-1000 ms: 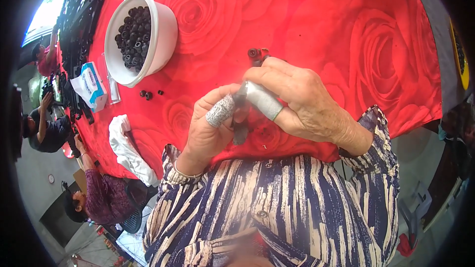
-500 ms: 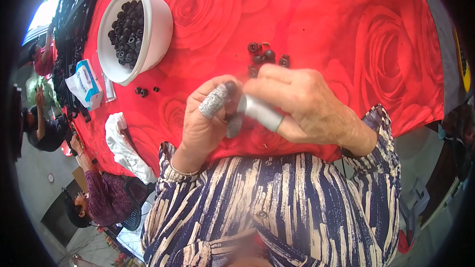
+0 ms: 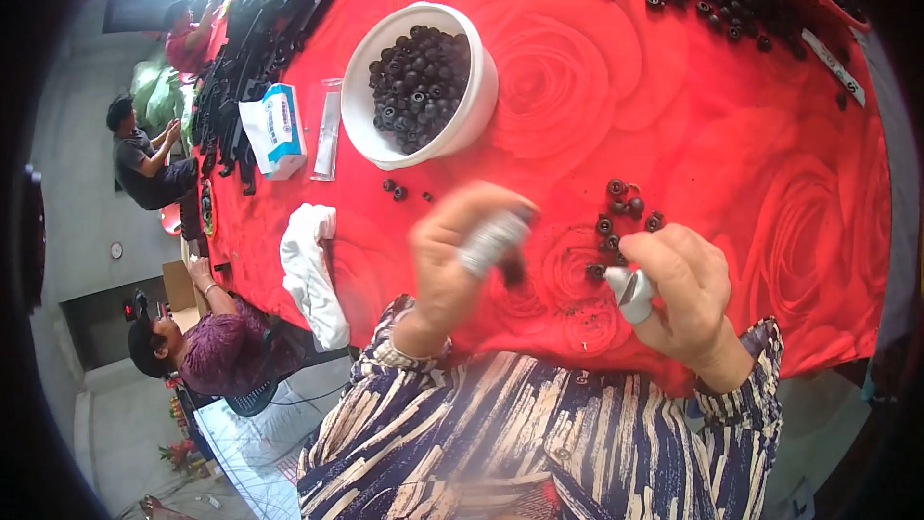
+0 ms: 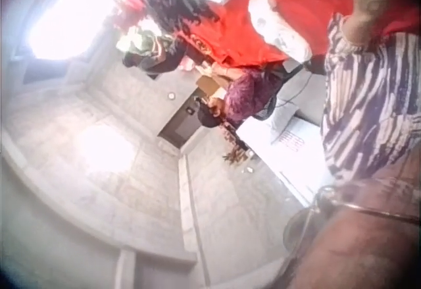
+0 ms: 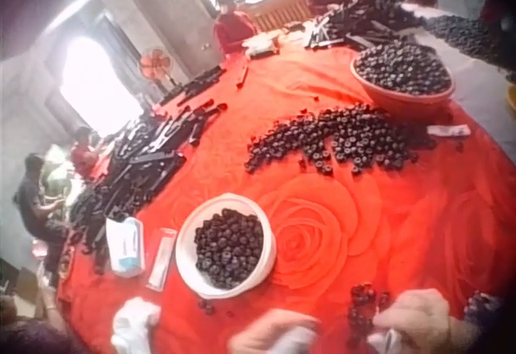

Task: The person picks up plastic cord locks, trims excess material from each piece with a small blade, and places them onto the table.

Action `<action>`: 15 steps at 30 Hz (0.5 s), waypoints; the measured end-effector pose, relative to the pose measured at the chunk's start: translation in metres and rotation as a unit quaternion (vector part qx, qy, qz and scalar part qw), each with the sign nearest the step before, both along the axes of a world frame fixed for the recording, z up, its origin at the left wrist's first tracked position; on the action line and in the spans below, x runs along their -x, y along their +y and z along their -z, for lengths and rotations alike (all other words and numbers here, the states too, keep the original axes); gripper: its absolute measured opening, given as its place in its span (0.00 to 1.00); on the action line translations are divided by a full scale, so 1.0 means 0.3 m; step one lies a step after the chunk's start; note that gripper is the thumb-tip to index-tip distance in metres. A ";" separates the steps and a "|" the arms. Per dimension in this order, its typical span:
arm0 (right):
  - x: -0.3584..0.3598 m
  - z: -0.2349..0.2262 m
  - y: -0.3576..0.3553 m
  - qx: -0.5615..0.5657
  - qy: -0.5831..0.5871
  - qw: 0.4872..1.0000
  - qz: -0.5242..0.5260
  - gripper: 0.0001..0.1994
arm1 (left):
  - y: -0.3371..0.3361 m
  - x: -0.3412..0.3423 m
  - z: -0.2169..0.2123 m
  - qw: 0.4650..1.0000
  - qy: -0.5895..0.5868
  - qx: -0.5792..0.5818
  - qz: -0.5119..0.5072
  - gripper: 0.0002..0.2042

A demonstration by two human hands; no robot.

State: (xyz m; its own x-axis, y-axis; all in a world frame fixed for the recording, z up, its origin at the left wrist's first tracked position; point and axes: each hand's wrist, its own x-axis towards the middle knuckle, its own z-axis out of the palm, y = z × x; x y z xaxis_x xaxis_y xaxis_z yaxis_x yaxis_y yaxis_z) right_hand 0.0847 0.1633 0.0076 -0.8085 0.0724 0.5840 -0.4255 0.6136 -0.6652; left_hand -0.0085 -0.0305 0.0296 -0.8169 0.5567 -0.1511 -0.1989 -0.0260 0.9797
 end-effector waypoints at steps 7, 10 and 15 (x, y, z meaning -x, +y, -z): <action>0.012 -0.022 0.006 -0.007 0.007 1.000 -0.004 0.13 | -0.084 0.298 -0.110 0.893 0.354 0.156 -0.228 0.13; 0.026 -0.014 0.025 0.001 0.017 1.000 -0.005 0.13 | -0.066 0.316 -0.112 0.879 0.388 0.145 -0.239 0.14; 0.026 -0.010 0.052 0.036 0.012 0.999 0.013 0.14 | -0.009 0.112 -0.029 0.856 0.478 0.192 0.042 0.12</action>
